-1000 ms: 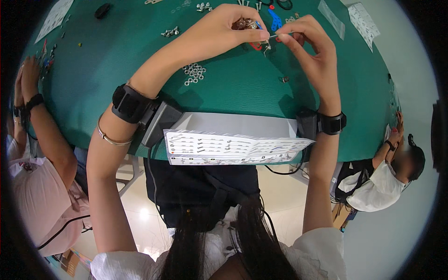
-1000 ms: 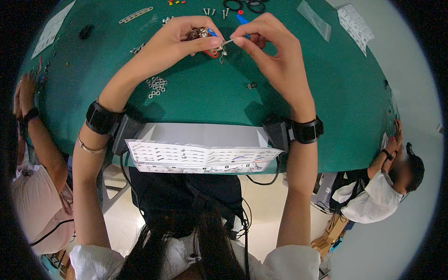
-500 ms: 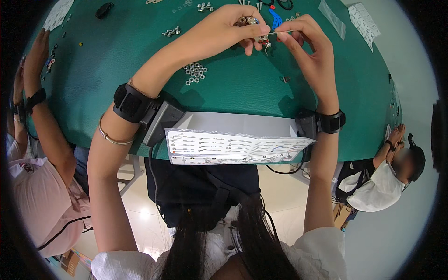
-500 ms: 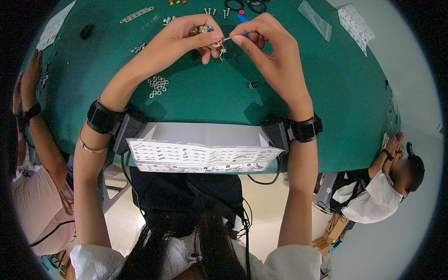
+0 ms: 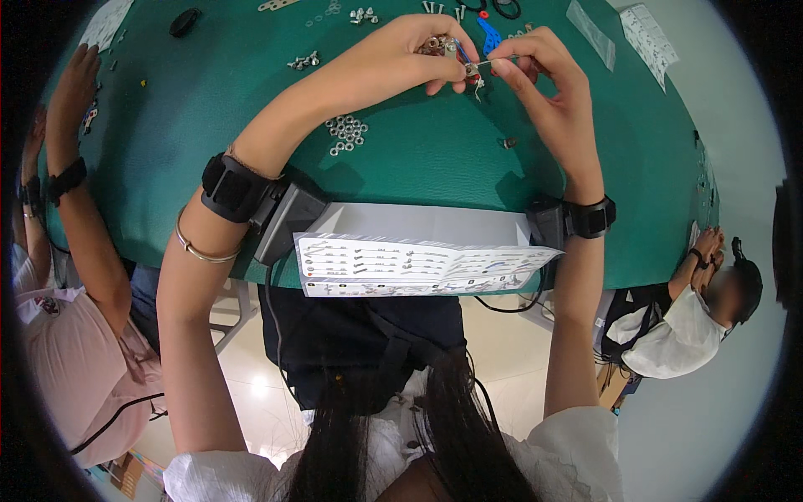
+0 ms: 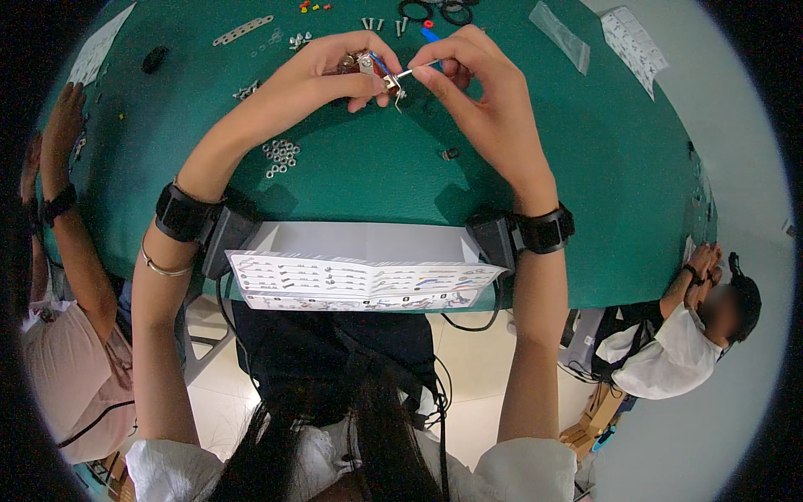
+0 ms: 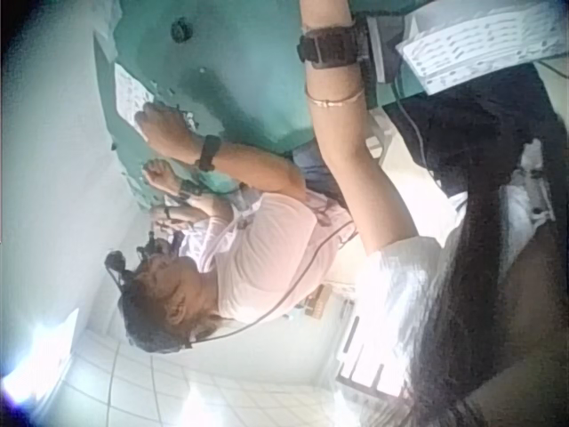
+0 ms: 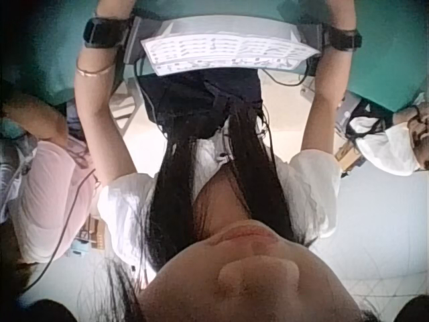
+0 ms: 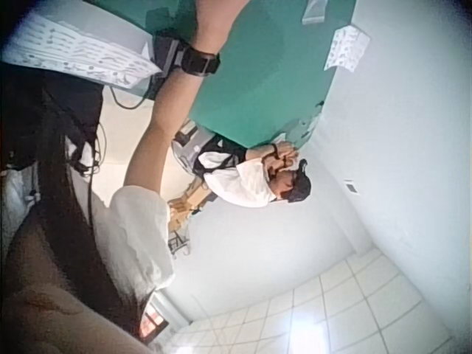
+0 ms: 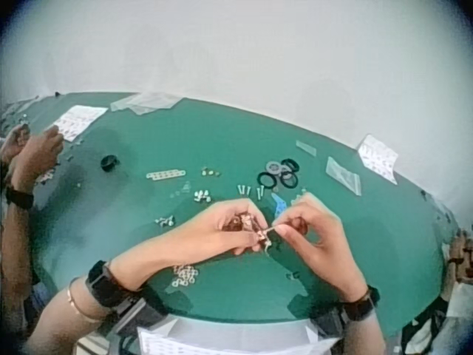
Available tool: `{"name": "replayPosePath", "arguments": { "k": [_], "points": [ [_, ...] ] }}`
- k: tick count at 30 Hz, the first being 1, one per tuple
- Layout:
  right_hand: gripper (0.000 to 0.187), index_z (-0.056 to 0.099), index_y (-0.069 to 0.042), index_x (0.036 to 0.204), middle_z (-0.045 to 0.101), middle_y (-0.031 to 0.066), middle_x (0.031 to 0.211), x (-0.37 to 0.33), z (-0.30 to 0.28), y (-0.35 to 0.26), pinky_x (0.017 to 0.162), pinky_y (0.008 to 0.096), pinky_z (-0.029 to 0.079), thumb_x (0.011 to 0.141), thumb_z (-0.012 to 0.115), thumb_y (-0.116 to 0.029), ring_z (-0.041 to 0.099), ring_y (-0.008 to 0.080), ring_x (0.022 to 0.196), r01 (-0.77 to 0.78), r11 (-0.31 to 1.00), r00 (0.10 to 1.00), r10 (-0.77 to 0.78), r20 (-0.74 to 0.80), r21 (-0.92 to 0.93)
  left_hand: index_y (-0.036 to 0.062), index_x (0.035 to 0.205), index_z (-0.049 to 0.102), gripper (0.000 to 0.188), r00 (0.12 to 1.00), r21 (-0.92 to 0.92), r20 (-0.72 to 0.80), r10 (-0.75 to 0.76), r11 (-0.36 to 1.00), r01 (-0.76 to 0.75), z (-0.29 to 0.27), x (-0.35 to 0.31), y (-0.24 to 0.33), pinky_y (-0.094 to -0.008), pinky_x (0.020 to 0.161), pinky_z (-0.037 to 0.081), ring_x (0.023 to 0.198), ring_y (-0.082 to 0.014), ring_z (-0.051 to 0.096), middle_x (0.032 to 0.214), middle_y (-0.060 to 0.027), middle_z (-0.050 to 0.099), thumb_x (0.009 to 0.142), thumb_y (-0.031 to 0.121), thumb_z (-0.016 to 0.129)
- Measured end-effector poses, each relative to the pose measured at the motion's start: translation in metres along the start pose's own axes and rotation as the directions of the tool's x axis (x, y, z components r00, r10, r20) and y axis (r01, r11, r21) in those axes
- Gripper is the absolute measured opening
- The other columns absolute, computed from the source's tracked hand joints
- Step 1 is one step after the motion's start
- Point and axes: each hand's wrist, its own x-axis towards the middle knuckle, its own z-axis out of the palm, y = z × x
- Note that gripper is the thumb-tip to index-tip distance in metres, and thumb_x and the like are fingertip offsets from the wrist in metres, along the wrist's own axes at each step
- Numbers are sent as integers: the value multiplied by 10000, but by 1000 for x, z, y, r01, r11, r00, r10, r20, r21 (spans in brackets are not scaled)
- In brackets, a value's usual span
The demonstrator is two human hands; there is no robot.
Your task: The person assembles a toy model by hand, connecting metal and plastic parts using small screws and nuts.
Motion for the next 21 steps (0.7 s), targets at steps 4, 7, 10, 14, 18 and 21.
{"name": "replayPosePath", "arguments": {
  "k": [4,7,10,14,18,21],
  "points": [
    [123,710,-64,1031,545,7,864,0,0,1,650,239,411,913,725,-94,489,101,736,5,1000,1000,-5,9,1,56,1100,645,182,1000,31,-16,1,1000,0,0,-1,-1,-218,669,437,741,-52,524,889,-2,640,962,169,608],
    [124,707,-64,1037,531,6,855,0,1,1,647,240,407,917,720,-96,476,99,729,16,1000,1000,-16,17,5,61,1075,652,166,999,100,-39,-11,995,15,0,-1,0,-219,663,426,752,-48,522,885,16,622,950,164,613],
    [125,706,-64,1039,521,6,848,0,2,2,645,242,404,919,719,-100,468,103,725,28,999,1000,-28,9,24,54,1069,650,163,1000,125,-25,-16,992,19,0,-1,1,-219,650,419,738,-52,520,881,15,619,944,149,606],
    [128,705,-63,1041,523,10,849,1,1,1,649,242,405,920,718,-104,478,108,735,32,999,999,-32,19,-4,52,1071,648,165,1000,81,-17,-24,996,25,1,-1,0,-217,624,411,690,-57,514,838,4,609,939,141,604],
    [132,703,-57,1044,524,19,849,1,1,-1,658,246,420,918,716,-93,499,118,748,36,999,999,-36,14,-18,60,1082,652,171,1000,-9,0,-21,1000,21,1,-2,4,-211,611,409,636,-61,533,806,-1,613,949,156,606],
    [136,703,-58,1048,524,23,854,1,2,1,662,247,430,916,718,-90,511,119,748,49,999,999,-49,13,-14,68,1090,656,179,999,-17,-15,-48,999,48,1,-2,4,-210,615,419,648,-67,591,835,-4,645,970,194,613]
  ]
}}
